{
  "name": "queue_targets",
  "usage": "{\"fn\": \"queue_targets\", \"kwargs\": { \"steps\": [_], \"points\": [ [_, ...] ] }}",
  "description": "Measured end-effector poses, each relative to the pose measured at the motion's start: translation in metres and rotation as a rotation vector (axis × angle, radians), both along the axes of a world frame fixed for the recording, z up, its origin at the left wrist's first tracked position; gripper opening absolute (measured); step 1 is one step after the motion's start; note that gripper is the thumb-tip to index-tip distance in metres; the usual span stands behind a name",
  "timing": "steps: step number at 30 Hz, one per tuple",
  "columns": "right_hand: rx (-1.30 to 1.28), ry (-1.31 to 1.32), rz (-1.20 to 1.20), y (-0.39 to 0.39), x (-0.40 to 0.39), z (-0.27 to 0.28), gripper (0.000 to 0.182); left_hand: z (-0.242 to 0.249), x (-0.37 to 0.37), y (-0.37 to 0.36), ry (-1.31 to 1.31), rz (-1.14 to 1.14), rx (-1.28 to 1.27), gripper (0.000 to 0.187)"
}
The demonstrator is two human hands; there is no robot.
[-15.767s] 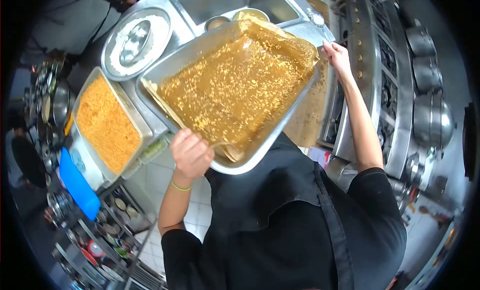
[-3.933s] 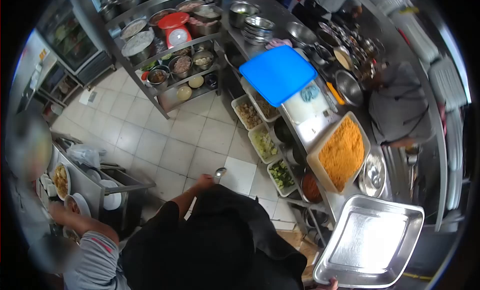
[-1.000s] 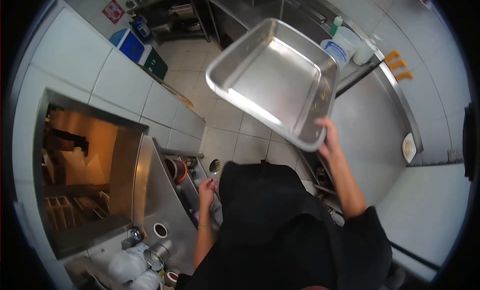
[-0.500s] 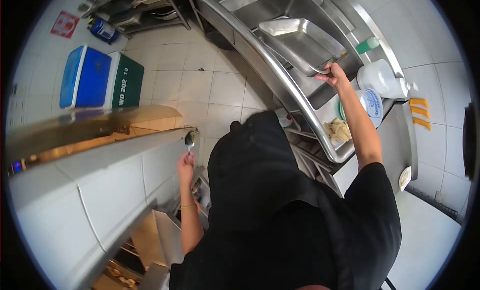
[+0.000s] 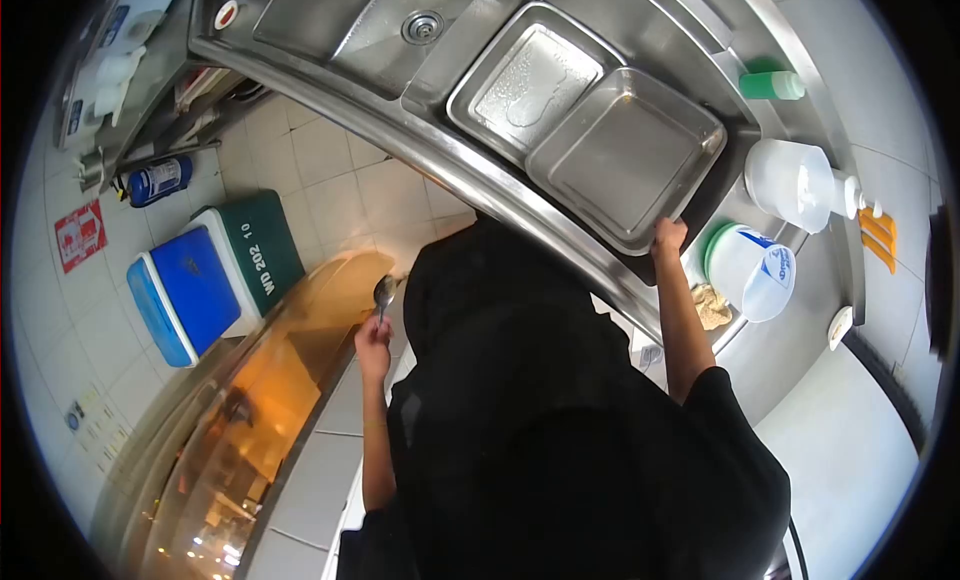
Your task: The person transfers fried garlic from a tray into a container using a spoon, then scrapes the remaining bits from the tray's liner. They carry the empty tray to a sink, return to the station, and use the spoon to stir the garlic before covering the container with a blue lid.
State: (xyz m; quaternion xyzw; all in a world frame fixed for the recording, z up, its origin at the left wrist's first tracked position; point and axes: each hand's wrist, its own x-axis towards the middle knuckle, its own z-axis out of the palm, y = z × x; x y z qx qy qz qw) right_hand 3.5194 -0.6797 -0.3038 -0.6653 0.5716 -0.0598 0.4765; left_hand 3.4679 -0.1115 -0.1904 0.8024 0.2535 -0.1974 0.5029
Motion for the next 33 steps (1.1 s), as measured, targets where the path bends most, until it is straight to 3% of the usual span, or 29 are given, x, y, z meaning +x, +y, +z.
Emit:
{"fn": "queue_targets", "kwargs": {
  "steps": [1, 3, 5, 6, 9, 10, 11, 15, 17, 19, 23, 24, 27, 29, 30, 31, 33],
  "points": [
    [-0.151, 0.286, 0.131, 0.0, 0.0, 0.013, 0.038, 0.007, 0.015, 0.0, 0.048, -0.123, 0.041, 0.01],
    [-0.53, 0.197, 0.458, -0.004, -0.012, 0.009, 0.021, 0.008, 0.047, -0.004, 0.067, -0.07, -0.019, 0.01],
    [-0.528, 0.136, 0.424, -0.005, -0.011, 0.002, 0.025, 0.006, 0.076, -0.004, 0.089, 0.028, -0.128, 0.01],
    [-0.528, 0.067, 0.393, -0.007, -0.017, 0.002, 0.03, 0.004, 0.085, -0.004, 0.048, -0.039, -0.086, 0.009],
    [-0.568, 0.185, 0.18, -0.017, -0.047, -0.059, 0.04, -0.003, 0.103, -0.008, 0.079, -0.035, -0.122, 0.009],
    [-0.416, 0.185, 0.195, -0.029, -0.065, -0.091, 0.047, -0.002, 0.108, -0.013, 0.094, -0.044, -0.125, 0.009],
    [-0.456, 0.138, 0.17, -0.024, -0.057, -0.09, 0.041, 0.001, 0.112, -0.017, 0.103, -0.06, -0.122, 0.008],
    [-0.453, 0.148, 0.075, 0.02, -0.001, -0.018, 0.029, 0.001, 0.123, -0.013, 0.173, -0.094, -0.15, 0.007],
    [-0.461, 0.136, 0.005, 0.018, -0.003, -0.018, 0.025, -0.007, 0.127, -0.001, 0.192, -0.113, -0.135, 0.007],
    [-0.659, 0.293, 0.114, 0.014, -0.009, -0.028, 0.021, -0.022, 0.127, 0.016, 0.217, -0.129, -0.128, 0.008],
    [-0.679, 0.477, 0.108, 0.022, 0.015, 0.012, 0.015, -0.037, 0.148, 0.041, 0.288, -0.219, -0.095, 0.012],
    [-0.548, 0.516, -0.024, 0.022, 0.025, 0.022, 0.017, -0.053, 0.151, 0.052, 0.301, -0.244, -0.118, 0.012],
    [-0.487, 0.677, 0.143, 0.01, 0.028, 0.037, 0.018, -0.116, 0.146, 0.096, 0.36, -0.315, -0.179, 0.014],
    [-0.853, 0.857, 0.428, -0.036, -0.018, -0.041, 0.017, -0.132, 0.15, 0.12, 0.406, -0.344, -0.213, 0.016],
    [-0.778, 0.747, 0.191, -0.037, -0.006, -0.028, 0.019, -0.076, 0.187, 0.076, 0.174, -0.724, 0.017, 0.016],
    [-0.668, 0.731, 0.195, -0.016, 0.031, 0.03, 0.018, -0.079, 0.196, 0.082, 0.17, -0.724, 0.022, 0.016],
    [-0.673, 0.538, 0.216, 0.009, 0.058, 0.089, 0.017, -0.104, 0.209, 0.1, 0.308, -0.675, 0.006, 0.019]
  ]
}}
